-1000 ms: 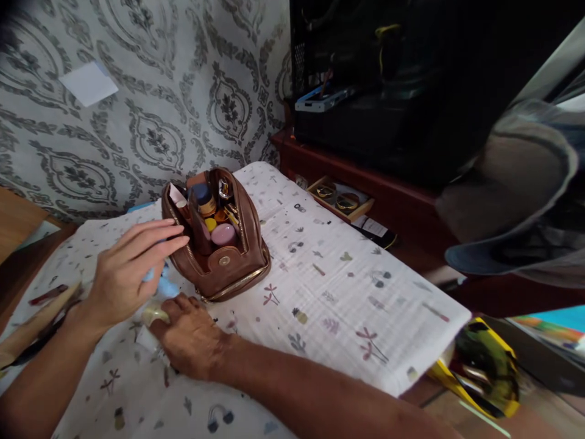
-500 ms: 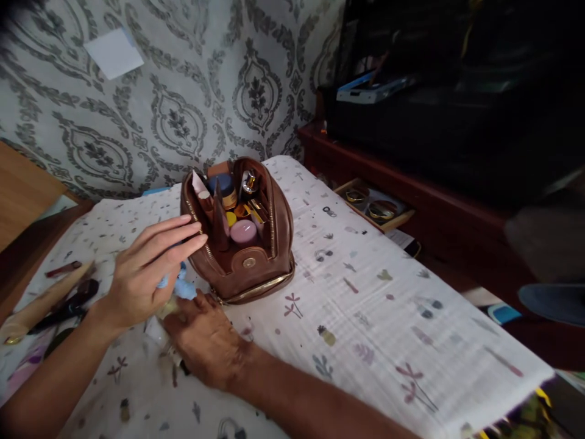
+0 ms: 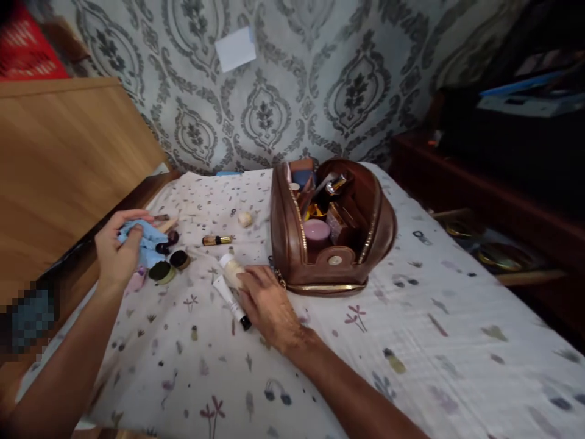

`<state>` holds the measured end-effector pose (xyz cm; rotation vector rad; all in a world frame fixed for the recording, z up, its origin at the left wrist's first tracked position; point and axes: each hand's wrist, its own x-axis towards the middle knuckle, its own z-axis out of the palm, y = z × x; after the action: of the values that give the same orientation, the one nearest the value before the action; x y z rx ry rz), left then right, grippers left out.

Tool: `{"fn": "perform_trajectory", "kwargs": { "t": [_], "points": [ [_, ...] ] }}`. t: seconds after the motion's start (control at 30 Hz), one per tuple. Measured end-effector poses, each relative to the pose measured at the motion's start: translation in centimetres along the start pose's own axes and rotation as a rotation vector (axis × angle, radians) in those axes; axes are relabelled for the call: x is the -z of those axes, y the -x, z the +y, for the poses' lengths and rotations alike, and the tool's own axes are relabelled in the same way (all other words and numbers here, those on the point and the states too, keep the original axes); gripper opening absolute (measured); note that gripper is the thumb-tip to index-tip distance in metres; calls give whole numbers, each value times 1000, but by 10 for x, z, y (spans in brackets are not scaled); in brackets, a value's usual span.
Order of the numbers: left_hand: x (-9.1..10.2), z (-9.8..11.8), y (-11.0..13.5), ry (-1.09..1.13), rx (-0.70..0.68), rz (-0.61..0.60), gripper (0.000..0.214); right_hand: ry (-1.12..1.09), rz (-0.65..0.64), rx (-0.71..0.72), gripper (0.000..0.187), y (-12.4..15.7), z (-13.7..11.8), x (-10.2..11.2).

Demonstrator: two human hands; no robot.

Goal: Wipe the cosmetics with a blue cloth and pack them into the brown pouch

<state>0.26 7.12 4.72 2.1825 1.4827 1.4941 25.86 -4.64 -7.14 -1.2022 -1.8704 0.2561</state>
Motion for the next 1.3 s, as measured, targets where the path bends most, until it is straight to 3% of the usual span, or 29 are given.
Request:
{"fn": "perform_trajectory", "kwargs": {
  "t": [0.2, 0.3, 0.37, 0.47, 0.6, 0.8, 0.9, 1.07, 1.17, 1.3],
  "points": [
    [57, -67, 4, -129, 141, 231, 25, 22, 9, -12, 26, 0, 6, 0],
    [78, -103, 6, -142, 276, 322, 25, 29, 0, -26, 27, 0, 7, 0],
    [87, -125, 10, -161, 364, 305, 28, 35, -1, -39, 27, 0, 7, 0],
    [91, -147, 16, -272, 417, 147, 33, 52, -5, -54, 27, 0, 7, 0],
    [78, -153, 19, -296, 388, -59, 27, 68, -6, -52, 29, -1, 6, 0],
    [51, -123, 5, -40, 264, -344, 37, 74, -23, -49, 29, -3, 4, 2],
    [55, -116, -5, 10, 217, -279, 40, 79, -22, -49, 29, -3, 3, 3],
    [78, -139, -14, -391, 206, -113, 38, 75, -24, -53, 28, -4, 3, 3],
    [87, -156, -12, -598, 262, -156, 38, 70, -22, -50, 28, -4, 4, 2],
    [83, -167, -11, -666, 316, -249, 36, 72, -19, -55, 28, -5, 4, 1]
  ]
}}
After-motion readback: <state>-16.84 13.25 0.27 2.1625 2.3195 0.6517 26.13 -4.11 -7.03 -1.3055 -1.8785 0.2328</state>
